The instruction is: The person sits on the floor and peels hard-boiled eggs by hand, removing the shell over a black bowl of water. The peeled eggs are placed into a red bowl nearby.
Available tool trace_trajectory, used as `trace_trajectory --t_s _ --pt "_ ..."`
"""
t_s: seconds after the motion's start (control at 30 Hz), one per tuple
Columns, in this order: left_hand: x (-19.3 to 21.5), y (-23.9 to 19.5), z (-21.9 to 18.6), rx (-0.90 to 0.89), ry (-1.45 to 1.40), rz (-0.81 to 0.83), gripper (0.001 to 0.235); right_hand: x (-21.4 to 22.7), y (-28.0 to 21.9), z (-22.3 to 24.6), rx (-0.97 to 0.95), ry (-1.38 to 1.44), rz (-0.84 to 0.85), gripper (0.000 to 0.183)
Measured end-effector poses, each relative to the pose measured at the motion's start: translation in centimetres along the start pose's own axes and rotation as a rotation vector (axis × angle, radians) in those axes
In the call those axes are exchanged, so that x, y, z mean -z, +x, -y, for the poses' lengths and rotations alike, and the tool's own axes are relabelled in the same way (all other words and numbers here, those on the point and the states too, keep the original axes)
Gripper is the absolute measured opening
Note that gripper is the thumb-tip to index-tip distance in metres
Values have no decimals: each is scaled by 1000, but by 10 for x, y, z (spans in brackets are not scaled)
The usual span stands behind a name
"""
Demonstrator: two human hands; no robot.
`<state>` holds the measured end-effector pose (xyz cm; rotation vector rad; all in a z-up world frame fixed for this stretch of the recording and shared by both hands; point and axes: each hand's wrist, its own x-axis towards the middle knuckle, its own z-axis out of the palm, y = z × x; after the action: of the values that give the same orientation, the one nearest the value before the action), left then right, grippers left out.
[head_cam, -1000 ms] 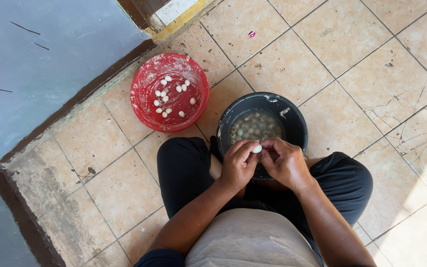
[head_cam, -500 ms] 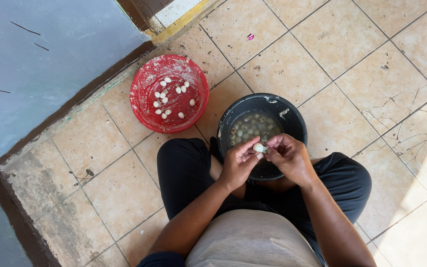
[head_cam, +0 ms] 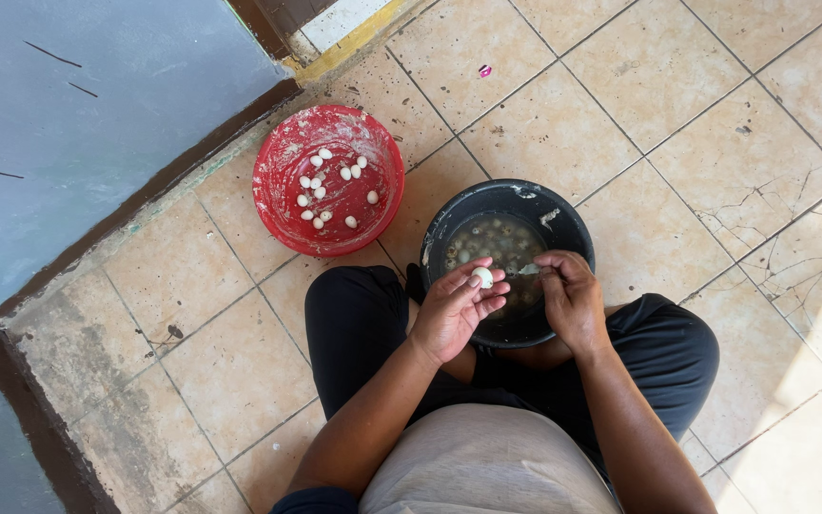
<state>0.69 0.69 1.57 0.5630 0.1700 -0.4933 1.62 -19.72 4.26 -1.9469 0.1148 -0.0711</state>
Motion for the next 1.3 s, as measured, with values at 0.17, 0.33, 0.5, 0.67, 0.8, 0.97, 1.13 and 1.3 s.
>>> trace_trajectory --t_s 0.17,0.33,0.5,0.67,0.8,0.97,1.13,1.3 --pt "-6 3 3 -25 12 -6 35 -3 -8 36 381 -217 84 16" --pt "-4 2 13 -137 170 -54 36 -13 -7 62 275 -146 201 22" --pt "-2 1 26 -289 325 -94 35 -18 -7 61 206 -168 182 15" --pt "-7 3 35 -340 345 -100 33 -21 -9 53 192 -189 144 12" --pt "-10 0 31 -281 341 -112 31 -22 -10 47 190 -161 125 11" --pt "-7 1 29 -147 149 -95 32 -29 -10 40 83 -106 92 9" --pt "9 4 20 -39 -40 -94 34 -36 -4 48 427 -192 95 16" --pt "22 5 14 -39 12 -149 34 -43 6 57 557 -347 225 26"
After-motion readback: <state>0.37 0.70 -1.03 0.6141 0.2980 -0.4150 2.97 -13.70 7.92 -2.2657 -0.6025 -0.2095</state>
